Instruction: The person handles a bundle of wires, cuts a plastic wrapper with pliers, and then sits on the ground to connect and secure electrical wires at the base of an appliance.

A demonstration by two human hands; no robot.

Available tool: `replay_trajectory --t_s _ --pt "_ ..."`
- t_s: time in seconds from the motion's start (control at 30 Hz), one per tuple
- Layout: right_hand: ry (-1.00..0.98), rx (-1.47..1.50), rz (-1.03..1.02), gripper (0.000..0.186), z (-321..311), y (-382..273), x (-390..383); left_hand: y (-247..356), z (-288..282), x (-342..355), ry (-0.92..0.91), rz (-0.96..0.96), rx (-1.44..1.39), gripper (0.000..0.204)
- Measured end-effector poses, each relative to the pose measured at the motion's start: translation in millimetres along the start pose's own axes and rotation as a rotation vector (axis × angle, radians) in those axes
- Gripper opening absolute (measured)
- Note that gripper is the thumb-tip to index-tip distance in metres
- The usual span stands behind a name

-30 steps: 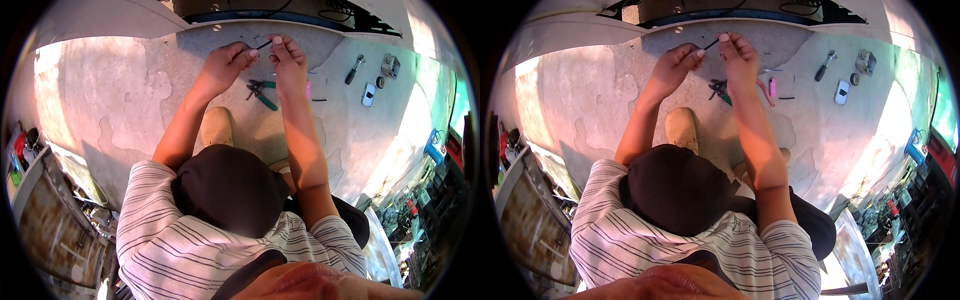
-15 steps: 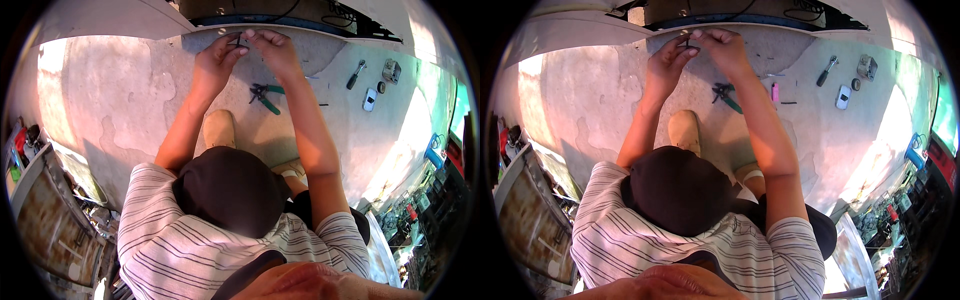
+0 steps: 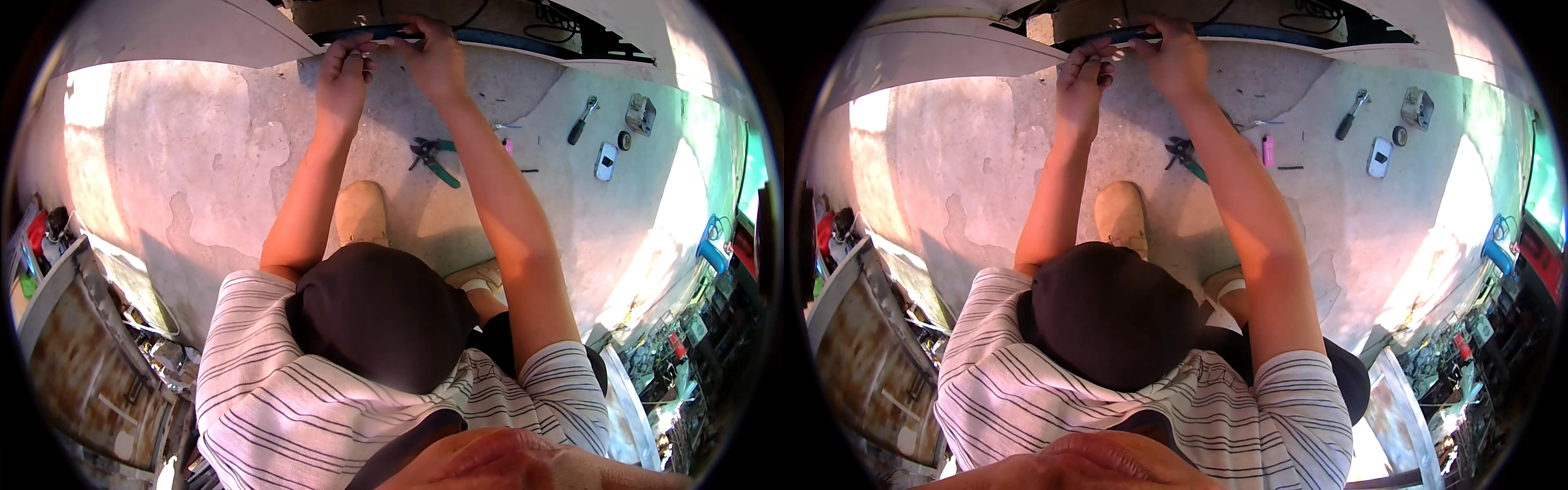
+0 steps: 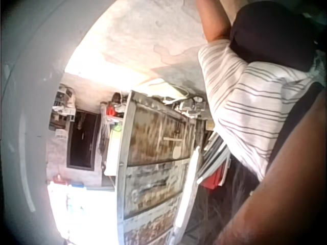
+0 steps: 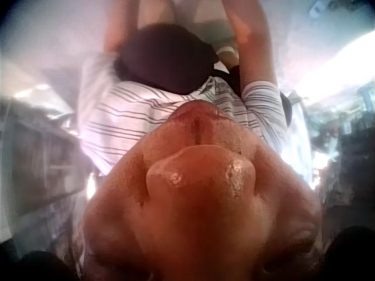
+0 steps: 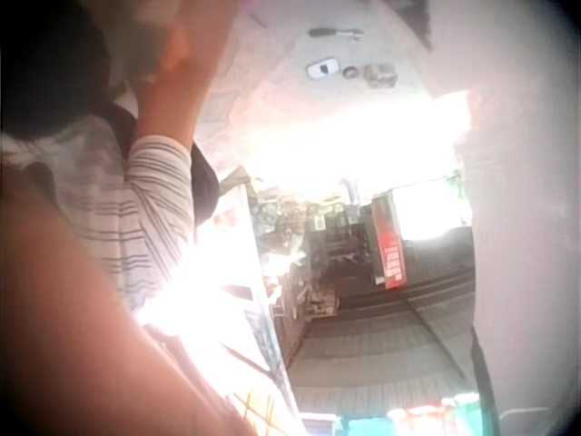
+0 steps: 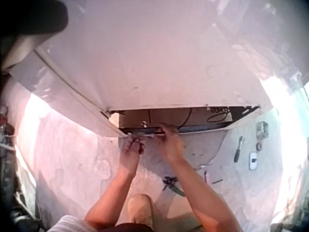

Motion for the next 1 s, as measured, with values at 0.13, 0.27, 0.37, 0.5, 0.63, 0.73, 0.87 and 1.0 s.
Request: replay_trajectory --t_s 0.13,0.27,0.37,0.5,0.63,0.73,0.87,1.0 --pt "-0.044 0.04 -0.01 0.022 11.0 5.1 2.5 6.4 5.3 0.0 -0.01 0.024 -0.027 0.024" --pt "-0.12 0.476 0.263 0.019 22.3 13.4 7.5 10.9 5.4 5.2 0.015 0.144 0.09 0.023" --pt "-0.183 0.702 0.322 0.017 21.3 13.2 7.3 17.9 6.8 6.7 0.03 0.239 0.193 0.028" --pt "-0.174 0.593 0.209 0.018 4.0 4.8 7.9 38.6 20.1 7.7 0.021 0.455 0.256 0.03" --pt "-0.227 0.371 0.064 0.022 -9.8 -5.2 7.0 47.8 27.1 10.2 -0.001 0.325 0.442 0.034" --pt "-0.235 0.25 -0.01 0.024 -14.3 -17.5 7.4 39.4 20.2 17.9 -0.003 0.317 0.357 0.035" --pt "-0.206 0.284 -0.008 0.025 -17.1 -29.6 6.9 28.9 15.5 7.1 0.004 0.104 0.118 0.024" --pt "-0.258 0.31 -0.064 0.027 -12.3 -30.0 5.0 2.9 3.8 5.3 0.03 -0.274 -0.054 0.016"
Point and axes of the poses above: each hand's wrist, its own x-axis towards the middle knuckle, its own z-axis out of the palm, y = z × x, the point moved 5 cm from there along x, towards the middle knuckle, and after that the axes turned 12 degrees about y, right-handed, at the moved point
